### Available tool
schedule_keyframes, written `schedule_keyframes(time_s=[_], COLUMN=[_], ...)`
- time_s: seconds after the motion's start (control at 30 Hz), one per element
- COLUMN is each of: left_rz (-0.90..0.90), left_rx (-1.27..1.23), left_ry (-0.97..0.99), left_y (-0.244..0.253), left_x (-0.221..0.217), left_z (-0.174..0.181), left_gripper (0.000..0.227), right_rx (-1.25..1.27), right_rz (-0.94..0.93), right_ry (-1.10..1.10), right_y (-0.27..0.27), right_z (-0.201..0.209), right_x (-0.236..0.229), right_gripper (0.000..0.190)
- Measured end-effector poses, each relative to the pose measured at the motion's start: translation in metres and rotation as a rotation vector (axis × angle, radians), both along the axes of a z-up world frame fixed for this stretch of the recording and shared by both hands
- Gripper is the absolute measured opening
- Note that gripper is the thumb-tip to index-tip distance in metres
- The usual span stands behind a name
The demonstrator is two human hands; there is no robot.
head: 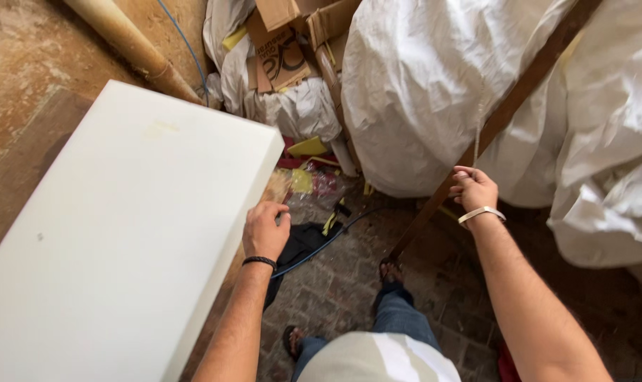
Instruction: The person places a white foam board on a workbench, measures and marks it with a tape measure and utility knife, then uses a wooden straightedge to cut the board into two pieces.
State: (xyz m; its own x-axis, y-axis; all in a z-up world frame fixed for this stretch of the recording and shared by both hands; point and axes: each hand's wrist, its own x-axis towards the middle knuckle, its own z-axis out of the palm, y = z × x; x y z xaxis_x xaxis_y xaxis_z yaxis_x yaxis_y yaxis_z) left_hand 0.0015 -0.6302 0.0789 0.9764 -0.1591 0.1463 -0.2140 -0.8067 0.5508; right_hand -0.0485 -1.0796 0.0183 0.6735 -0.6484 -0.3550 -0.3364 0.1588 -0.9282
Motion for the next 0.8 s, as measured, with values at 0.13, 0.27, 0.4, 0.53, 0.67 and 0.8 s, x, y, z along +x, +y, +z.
schedule_keyframes(time_s=[0.13, 0.27, 0.4, 0.53, 0.67, 0.8], left_rz=[-0.059, -0.015, 0.072, 0.139, 0.166, 0.146], left_rx=[0.061, 0.082, 0.135, 0.156, 0.108, -0.051], left_ry=[0.089, 0.191, 0.308, 0.397, 0.458, 0.55], left_y=[-0.099, -0.158, -0.179, -0.179, -0.174, -0.176], left_x=[0.016, 0.012, 0.005, 0.002, -0.007, -0.019], left_z=[0.002, 0.011, 0.017, 0.019, 0.012, -0.014], left_gripper=[0.013, 0.014, 0.015, 0.017, 0.019, 0.03], right_rx=[-0.108, -0.139, -0.296, -0.183, -0.142, -0.098], right_rz=[-0.019, -0.022, 0.017, 0.053, 0.113, 0.466], right_ry=[-0.054, -0.067, -0.057, -0.032, -0.103, -0.314], right_y=[-0.133, -0.222, -0.267, -0.279, -0.252, -0.151], right_z=[-0.032, -0.064, -0.098, -0.113, -0.103, -0.072], right_x=[0.056, 0.117, 0.159, 0.181, 0.177, 0.159], right_gripper=[0.018, 0.019, 0.02, 0.021, 0.019, 0.016])
